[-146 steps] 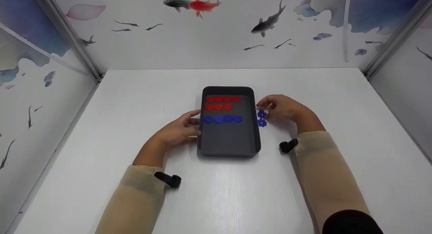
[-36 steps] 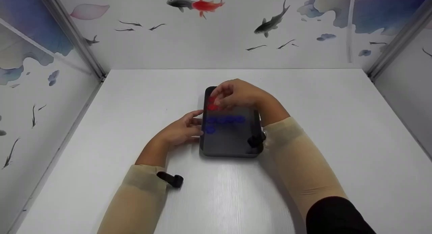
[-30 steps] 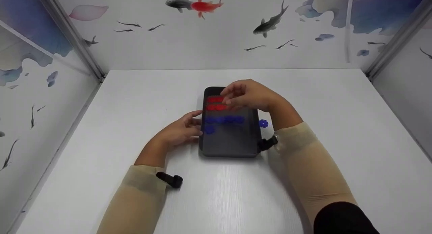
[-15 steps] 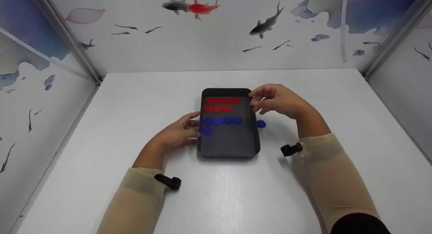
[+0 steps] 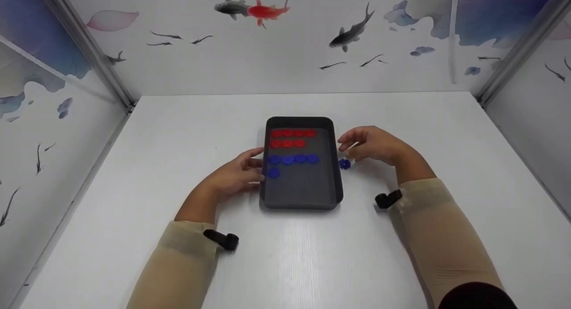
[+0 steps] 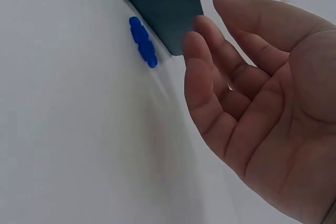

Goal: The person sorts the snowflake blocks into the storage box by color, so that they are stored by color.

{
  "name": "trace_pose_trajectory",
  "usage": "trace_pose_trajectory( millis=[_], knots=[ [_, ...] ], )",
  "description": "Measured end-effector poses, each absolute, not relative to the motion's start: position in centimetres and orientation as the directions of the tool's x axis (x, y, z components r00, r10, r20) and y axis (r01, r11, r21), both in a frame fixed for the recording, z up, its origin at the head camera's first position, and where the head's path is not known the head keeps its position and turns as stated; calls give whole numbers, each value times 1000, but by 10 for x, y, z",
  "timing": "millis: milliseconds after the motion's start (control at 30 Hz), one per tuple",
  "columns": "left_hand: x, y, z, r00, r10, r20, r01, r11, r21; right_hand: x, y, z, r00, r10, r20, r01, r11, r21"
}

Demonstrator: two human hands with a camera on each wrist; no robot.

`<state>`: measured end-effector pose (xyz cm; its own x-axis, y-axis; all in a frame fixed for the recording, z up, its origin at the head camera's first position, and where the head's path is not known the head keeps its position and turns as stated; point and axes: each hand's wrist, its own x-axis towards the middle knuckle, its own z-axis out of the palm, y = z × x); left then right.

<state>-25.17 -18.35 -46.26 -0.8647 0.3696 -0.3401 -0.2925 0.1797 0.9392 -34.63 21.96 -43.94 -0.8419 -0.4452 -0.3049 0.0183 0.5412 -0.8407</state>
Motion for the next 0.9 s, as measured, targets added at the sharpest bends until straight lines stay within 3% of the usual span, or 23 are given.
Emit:
trace_pose_trajectory(
  millis=[467,900],
  knots=[
    [-252,-184,-463,-858,377,-349,-305,172,937,-350,222,-455,-804,-486,-342,-85,664,-743],
    [-252,-184,-464,-861,381,-337,-291,174,941,-347,216,-453,-827,-443,-346,-140,759,-636]
  ],
)
